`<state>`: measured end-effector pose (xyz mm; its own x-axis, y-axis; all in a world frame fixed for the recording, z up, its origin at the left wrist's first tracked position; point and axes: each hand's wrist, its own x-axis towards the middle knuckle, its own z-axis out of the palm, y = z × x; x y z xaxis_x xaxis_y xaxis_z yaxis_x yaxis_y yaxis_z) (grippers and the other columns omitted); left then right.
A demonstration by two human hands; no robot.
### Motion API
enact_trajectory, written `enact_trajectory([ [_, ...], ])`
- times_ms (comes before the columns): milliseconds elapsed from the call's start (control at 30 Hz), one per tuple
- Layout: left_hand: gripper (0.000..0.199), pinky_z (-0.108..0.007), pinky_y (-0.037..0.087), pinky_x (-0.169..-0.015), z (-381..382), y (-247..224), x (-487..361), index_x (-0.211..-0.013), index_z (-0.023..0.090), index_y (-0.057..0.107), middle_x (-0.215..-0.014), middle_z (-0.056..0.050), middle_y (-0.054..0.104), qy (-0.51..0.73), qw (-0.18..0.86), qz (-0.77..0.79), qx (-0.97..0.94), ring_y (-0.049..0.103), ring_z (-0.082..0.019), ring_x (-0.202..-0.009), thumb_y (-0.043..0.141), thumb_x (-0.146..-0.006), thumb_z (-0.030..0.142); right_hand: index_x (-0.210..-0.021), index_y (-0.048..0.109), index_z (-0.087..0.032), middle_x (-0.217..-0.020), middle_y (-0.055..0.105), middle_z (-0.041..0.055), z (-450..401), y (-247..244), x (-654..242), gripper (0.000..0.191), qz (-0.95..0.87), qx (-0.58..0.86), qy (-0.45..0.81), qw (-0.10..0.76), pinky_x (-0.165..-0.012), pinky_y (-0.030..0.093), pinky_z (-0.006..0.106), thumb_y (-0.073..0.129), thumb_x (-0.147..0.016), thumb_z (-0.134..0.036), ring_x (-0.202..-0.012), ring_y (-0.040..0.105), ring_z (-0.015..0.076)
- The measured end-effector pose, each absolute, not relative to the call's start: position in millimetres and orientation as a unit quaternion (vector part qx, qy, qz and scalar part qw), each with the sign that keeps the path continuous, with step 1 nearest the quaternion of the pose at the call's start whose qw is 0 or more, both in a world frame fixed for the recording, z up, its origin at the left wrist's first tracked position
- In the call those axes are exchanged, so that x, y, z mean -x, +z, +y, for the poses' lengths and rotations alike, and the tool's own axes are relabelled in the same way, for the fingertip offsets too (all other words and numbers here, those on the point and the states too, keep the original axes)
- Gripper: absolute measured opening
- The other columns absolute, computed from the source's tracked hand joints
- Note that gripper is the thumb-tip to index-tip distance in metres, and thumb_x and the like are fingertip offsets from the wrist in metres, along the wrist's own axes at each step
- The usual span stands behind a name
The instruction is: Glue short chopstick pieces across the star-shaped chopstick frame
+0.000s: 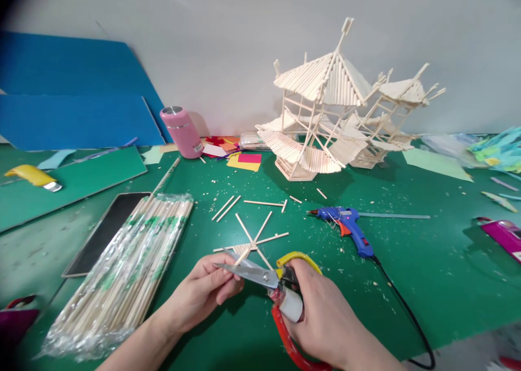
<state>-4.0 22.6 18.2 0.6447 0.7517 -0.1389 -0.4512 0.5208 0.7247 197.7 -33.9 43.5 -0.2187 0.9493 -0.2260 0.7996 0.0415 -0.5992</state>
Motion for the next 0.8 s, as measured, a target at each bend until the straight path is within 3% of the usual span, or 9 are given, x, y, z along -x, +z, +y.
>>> enact_trajectory([
  [167, 0.023, -0.023, 0.022, -0.048, 21.1, 17.3, 5.6, -0.069, 0.012, 0.06, -0.038, 0.006, 0.039, 0.333, 0.864, 0.19, -0.326, 0.028, -0.005, -0.038, 0.06, -0.075, 0.034, -0.087, 0.036, -0.022, -0.072, 0.055, -0.0008, -35.2, 45.2, -197.7, 0.015, -0.721, 0.602, 0.323, 0.117, -0.051, 0.033, 0.025, 0.048, -0.079, -0.027, -0.06, 0.051, 0.0147],
  [333, 0.018, -0.022, 0.02, -0.048, 22.8, 17.7, 4.2, -0.075, 0.012, 0.06, -0.044, 0.004, 0.045, 0.361, 0.836, 0.227, -0.344, 0.034, -0.006, -0.043, 0.058, -0.078, 0.029, -0.079, 0.035, -0.023, -0.066, 0.055, -0.0016, -33.9, 43.4, -195.9, 0.012, -0.708, 0.62, 0.326, 0.091, -0.048, 0.03, 0.025, 0.044, -0.082, -0.031, -0.055, 0.049, 0.0142],
  [467, 0.018, -0.022, 0.018, -0.048, 22.7, 17.5, 3.5, -0.076, 0.011, 0.062, -0.044, 0.004, 0.044, 0.381, 0.806, 0.262, -0.369, 0.032, -0.005, -0.043, 0.059, -0.078, 0.029, -0.086, 0.036, -0.023, -0.072, 0.056, -0.0011, -33.2, 41.7, -196.6, 0.013, -0.707, 0.625, 0.316, 0.102, -0.052, 0.033, 0.025, 0.046, -0.081, -0.03, -0.06, 0.051, 0.0153],
  [600, 0.021, -0.023, 0.021, -0.049, 21.0, 17.6, 5.6, -0.07, 0.011, 0.063, -0.041, 0.004, 0.042, 0.34, 0.856, 0.206, -0.331, 0.031, -0.005, -0.041, 0.062, -0.074, 0.032, -0.095, 0.034, -0.023, -0.077, 0.057, -0.001, -36.3, 42.9, -197.6, 0.025, -0.706, 0.617, 0.327, 0.12, -0.054, 0.035, 0.025, 0.051, -0.077, -0.03, -0.064, 0.052, 0.0155],
  [800, 0.021, -0.023, 0.021, -0.049, 22.3, 18.2, 5.7, -0.072, 0.012, 0.062, -0.04, 0.004, 0.043, 0.336, 0.862, 0.198, -0.325, 0.031, -0.006, -0.04, 0.059, -0.077, 0.032, -0.082, 0.037, -0.024, -0.068, 0.056, -0.0028, -36.3, 42.1, -195.4, 0.01, -0.701, 0.611, 0.353, 0.104, -0.05, 0.032, 0.024, 0.046, -0.08, -0.027, -0.056, 0.049, 0.0137],
])
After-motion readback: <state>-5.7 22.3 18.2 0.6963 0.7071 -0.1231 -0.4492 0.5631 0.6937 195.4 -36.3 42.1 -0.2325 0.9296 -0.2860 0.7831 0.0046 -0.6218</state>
